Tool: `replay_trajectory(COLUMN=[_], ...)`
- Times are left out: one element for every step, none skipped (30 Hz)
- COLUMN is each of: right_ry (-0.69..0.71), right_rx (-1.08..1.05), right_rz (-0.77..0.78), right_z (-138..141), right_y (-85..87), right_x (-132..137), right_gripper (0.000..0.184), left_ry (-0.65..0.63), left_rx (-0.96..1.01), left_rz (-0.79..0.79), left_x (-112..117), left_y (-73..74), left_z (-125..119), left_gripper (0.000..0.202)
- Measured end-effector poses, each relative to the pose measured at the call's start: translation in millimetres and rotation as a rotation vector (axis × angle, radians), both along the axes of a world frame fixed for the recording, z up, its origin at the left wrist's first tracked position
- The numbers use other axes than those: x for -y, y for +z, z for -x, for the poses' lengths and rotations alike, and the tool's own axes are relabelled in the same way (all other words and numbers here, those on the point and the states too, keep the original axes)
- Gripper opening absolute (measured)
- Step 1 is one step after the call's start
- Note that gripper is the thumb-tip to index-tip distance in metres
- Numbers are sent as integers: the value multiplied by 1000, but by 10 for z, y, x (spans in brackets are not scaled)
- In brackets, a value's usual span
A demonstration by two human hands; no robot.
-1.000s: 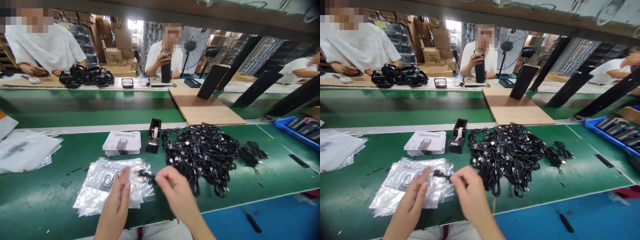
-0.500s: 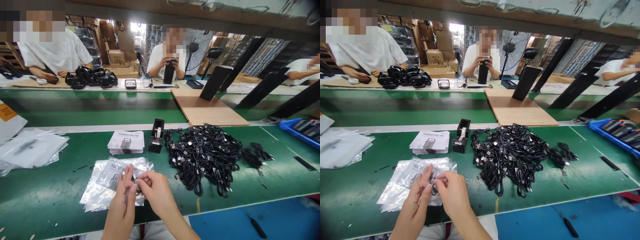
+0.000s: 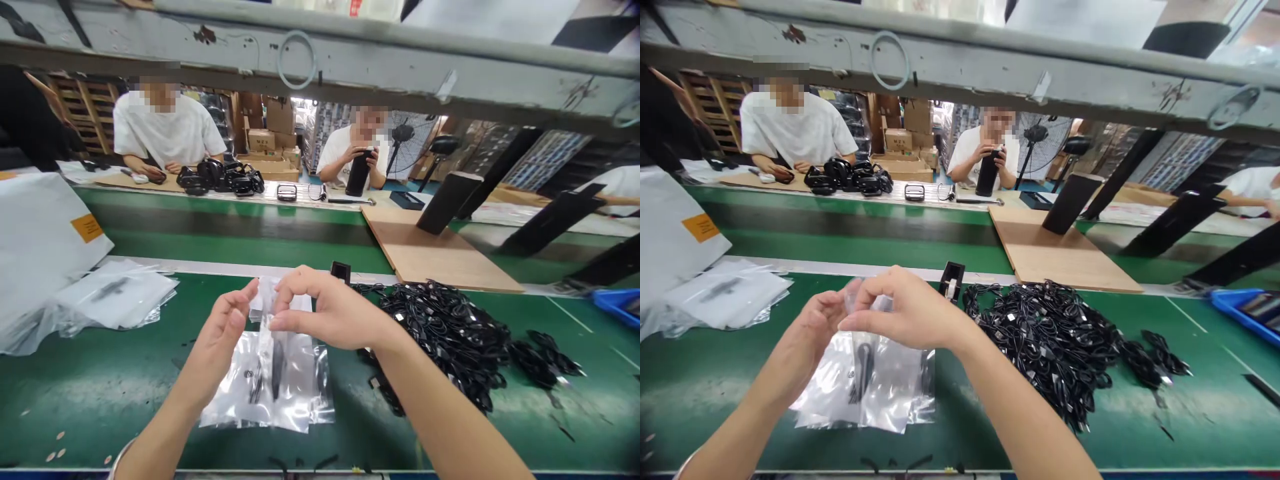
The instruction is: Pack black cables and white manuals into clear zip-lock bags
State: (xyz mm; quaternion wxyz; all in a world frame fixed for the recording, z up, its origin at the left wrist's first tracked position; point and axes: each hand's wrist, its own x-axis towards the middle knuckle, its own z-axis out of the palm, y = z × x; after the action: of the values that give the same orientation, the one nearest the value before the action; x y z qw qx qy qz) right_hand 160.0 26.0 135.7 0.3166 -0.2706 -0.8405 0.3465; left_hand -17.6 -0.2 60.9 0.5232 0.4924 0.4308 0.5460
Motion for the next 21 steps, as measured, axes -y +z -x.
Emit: replay_trajectory(right_ry=[53,95,130,158,186,211,225,219,184,115,20,-88,-196,-285,-341,-381,-424,-461,-492,-521,-547], right_rx=[-11,-19,-20,-10,11,40,69,92,106,100,67,8,-64,-139,-200,-218,-225,-241,-256,-277,-299], right_rz=[-5,-2,8,21,36,54,71,88,111,142,182,229,281,340,393,447,495,532,559,567,559], right_z=[-25,-55,-90,-130,-176,-227,-281,-337,-392,-440,-479,-505,-514,-507,-484,-449,-406,-360,-319,-285,-261], right_y=[79,145,197,237,265,281,282,267,231,173,90,-17,-145,-287,-434,-578,-707,-817,-901,-959,-995], right_x=[-11,-6,11,35,62,92,123,157,195,239,287,340,394,445,490,525,547,557,556,546,531], right_gripper=[15,13,12,12,12,12,12,13,12,11,6,3,16,35,54,63,57,39,23,14,19], left_ry=[-111,-234,-343,-419,-465,-478,-450,-399,-338,-276,-222,-179,-147,-119,-92,-66,-50,-34,-12,14,32], left_rx=[63,113,148,166,169,157,127,79,18,-46,-108,-164,-209,-242,-270,-294,-317,-336,-353,-367,-375], left_rz=[23,56,93,131,161,178,177,161,139,113,90,73,66,68,75,83,86,78,60,37,19], left_x=[-11,-12,-4,13,36,64,93,122,149,174,196,213,227,236,240,240,236,229,219,208,197], left_y=[-21,-45,-69,-91,-111,-128,-143,-155,-165,-173,-180,-186,-191,-197,-204,-212,-220,-226,-230,-231,-228], left_z=[27,39,35,19,-6,-36,-67,-96,-119,-137,-149,-157,-162,-166,-168,-169,-169,-167,-163,-157,-152], left_gripper=[54,65,74,78,74,64,48,34,25,23,24,24,25,26,26,27,26,26,25,23,21])
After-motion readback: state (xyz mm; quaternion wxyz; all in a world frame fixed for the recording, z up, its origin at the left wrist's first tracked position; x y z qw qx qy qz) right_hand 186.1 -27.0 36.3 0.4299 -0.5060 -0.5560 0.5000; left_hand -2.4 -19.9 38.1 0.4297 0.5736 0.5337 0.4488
